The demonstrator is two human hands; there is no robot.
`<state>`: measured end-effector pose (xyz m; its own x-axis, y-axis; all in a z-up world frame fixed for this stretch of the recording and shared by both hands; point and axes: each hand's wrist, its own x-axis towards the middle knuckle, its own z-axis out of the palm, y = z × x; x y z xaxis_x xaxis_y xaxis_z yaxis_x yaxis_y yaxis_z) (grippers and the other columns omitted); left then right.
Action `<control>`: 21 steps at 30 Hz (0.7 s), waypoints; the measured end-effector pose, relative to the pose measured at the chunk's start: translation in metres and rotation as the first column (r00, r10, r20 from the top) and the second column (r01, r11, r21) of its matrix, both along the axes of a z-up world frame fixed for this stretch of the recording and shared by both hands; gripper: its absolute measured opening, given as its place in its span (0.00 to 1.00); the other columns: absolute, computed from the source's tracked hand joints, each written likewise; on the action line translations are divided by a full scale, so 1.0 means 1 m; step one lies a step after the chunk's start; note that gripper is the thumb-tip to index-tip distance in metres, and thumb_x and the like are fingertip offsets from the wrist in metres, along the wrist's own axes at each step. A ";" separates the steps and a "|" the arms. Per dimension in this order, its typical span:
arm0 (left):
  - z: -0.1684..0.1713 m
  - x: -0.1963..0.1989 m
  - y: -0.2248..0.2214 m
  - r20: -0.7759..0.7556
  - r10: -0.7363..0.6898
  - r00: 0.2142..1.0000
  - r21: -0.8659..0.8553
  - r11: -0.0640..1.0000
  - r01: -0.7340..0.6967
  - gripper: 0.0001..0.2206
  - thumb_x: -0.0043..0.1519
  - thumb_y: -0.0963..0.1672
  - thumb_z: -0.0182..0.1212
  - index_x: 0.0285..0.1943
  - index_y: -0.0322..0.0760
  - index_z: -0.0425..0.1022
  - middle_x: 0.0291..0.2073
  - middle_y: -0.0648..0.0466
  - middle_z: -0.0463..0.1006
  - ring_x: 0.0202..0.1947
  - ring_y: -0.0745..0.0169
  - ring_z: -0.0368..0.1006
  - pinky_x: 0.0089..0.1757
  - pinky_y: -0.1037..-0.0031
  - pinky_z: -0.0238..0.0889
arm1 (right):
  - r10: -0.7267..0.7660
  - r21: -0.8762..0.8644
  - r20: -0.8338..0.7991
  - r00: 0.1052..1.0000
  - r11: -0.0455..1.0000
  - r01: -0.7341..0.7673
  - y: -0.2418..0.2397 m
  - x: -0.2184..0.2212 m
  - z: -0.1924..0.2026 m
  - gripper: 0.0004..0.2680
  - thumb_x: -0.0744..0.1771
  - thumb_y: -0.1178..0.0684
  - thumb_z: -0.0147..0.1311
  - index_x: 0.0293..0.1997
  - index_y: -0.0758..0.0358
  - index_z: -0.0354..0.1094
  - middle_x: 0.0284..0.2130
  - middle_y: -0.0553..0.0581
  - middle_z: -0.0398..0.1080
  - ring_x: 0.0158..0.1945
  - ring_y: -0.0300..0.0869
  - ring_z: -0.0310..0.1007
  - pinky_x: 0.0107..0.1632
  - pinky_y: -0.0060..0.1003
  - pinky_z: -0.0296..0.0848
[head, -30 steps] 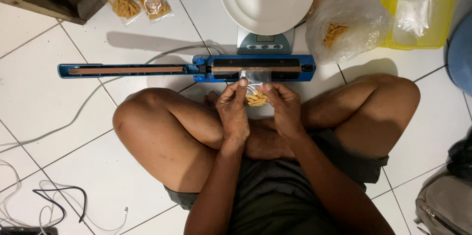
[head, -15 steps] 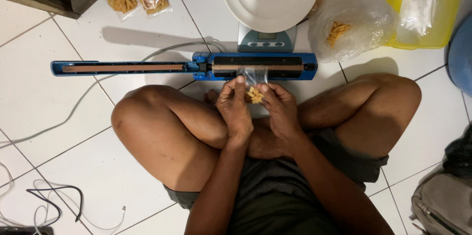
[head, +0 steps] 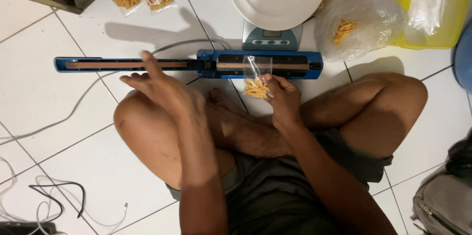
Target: The person picks up snack sticks from a plate by hand, places them into a small plastic bag, and then seals the bag using a blue heat-sealing machine.
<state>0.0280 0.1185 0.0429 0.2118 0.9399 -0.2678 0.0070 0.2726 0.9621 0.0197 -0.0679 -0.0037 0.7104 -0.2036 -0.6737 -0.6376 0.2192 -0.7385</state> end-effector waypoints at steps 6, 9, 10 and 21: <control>-0.022 0.022 0.045 0.132 0.312 0.941 -0.246 0.930 -0.273 0.50 0.50 0.52 0.72 0.75 0.33 0.40 0.62 0.28 0.53 0.57 0.34 0.61 0.58 0.48 0.52 | 0.003 -0.012 -0.020 1.000 1.000 -0.003 0.006 -0.001 0.000 0.09 0.63 0.50 0.65 0.40 0.65 0.76 0.28 0.56 0.73 0.29 0.36 0.71 0.31 0.27 0.77; -0.011 0.027 0.033 0.116 0.302 0.946 -0.280 0.924 -0.260 0.38 0.56 0.59 0.57 0.68 0.30 0.59 0.54 0.44 0.67 0.57 0.50 0.67 0.60 0.39 0.41 | 0.013 -0.029 -0.017 1.000 0.999 -0.014 0.009 0.002 0.014 0.09 0.64 0.50 0.63 0.40 0.64 0.76 0.28 0.56 0.72 0.29 0.36 0.72 0.31 0.27 0.78; -0.007 0.025 0.029 0.117 0.301 0.946 -0.280 0.924 -0.259 0.38 0.56 0.59 0.57 0.68 0.30 0.59 0.54 0.44 0.67 0.57 0.50 0.67 0.60 0.39 0.41 | 0.012 -0.029 -0.016 1.000 1.000 -0.013 0.007 0.001 0.009 0.09 0.64 0.50 0.63 0.40 0.64 0.76 0.28 0.56 0.72 0.29 0.36 0.72 0.31 0.27 0.78; 0.036 -0.017 -0.041 -0.218 -0.494 0.842 0.646 0.573 0.504 0.24 0.68 0.55 0.37 0.53 0.40 0.77 0.47 0.51 0.78 0.55 0.53 0.71 0.64 0.63 0.54 | -0.003 -0.045 -0.004 1.000 0.999 0.003 0.004 -0.001 0.000 0.08 0.64 0.50 0.64 0.39 0.64 0.75 0.27 0.56 0.72 0.29 0.37 0.73 0.31 0.30 0.79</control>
